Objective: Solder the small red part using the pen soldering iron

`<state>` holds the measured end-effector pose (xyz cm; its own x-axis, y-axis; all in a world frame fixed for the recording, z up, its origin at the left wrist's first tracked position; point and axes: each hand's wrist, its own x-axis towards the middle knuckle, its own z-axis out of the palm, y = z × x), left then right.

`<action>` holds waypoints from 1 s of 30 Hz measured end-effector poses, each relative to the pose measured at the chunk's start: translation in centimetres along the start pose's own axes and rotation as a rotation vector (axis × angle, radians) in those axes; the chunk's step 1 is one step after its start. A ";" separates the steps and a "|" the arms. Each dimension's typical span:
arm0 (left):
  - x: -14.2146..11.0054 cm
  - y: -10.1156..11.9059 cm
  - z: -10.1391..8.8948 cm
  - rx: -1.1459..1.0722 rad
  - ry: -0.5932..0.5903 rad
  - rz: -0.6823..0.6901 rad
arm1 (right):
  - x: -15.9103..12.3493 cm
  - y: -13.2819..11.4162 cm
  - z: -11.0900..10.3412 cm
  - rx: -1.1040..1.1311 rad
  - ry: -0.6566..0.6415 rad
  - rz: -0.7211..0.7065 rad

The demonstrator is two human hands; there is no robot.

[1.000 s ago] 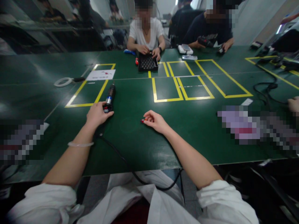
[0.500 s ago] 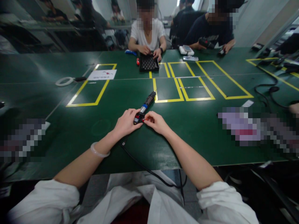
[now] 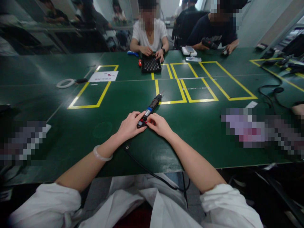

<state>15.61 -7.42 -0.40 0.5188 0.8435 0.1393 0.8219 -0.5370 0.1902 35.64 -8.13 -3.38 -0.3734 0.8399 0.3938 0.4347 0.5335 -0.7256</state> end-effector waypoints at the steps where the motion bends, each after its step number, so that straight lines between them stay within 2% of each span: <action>1: 0.0 0.0 0.0 0.002 -0.001 -0.002 | 0.0 0.0 0.1 -0.007 -0.006 0.001; 6: 0.0 0.0 0.1 0.020 0.018 0.018 | 0.0 -0.1 0.2 -0.090 -0.064 0.024; 9: -0.1 0.0 0.1 0.015 0.034 0.030 | 0.0 -0.2 0.0 -0.067 -0.085 0.016; 24: 0.0 0.8 0.5 0.075 0.059 0.019 | 0.0 -0.2 0.3 -0.076 -0.004 -0.005; 30: 0.0 0.5 0.3 0.084 0.052 -0.037 | -0.3 -0.6 0.0 -0.081 -0.010 -0.009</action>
<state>16.10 -7.68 -0.58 0.4764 0.8597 0.1843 0.8583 -0.5002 0.1148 35.50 -8.70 -3.05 -0.3856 0.8343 0.3940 0.4960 0.5475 -0.6740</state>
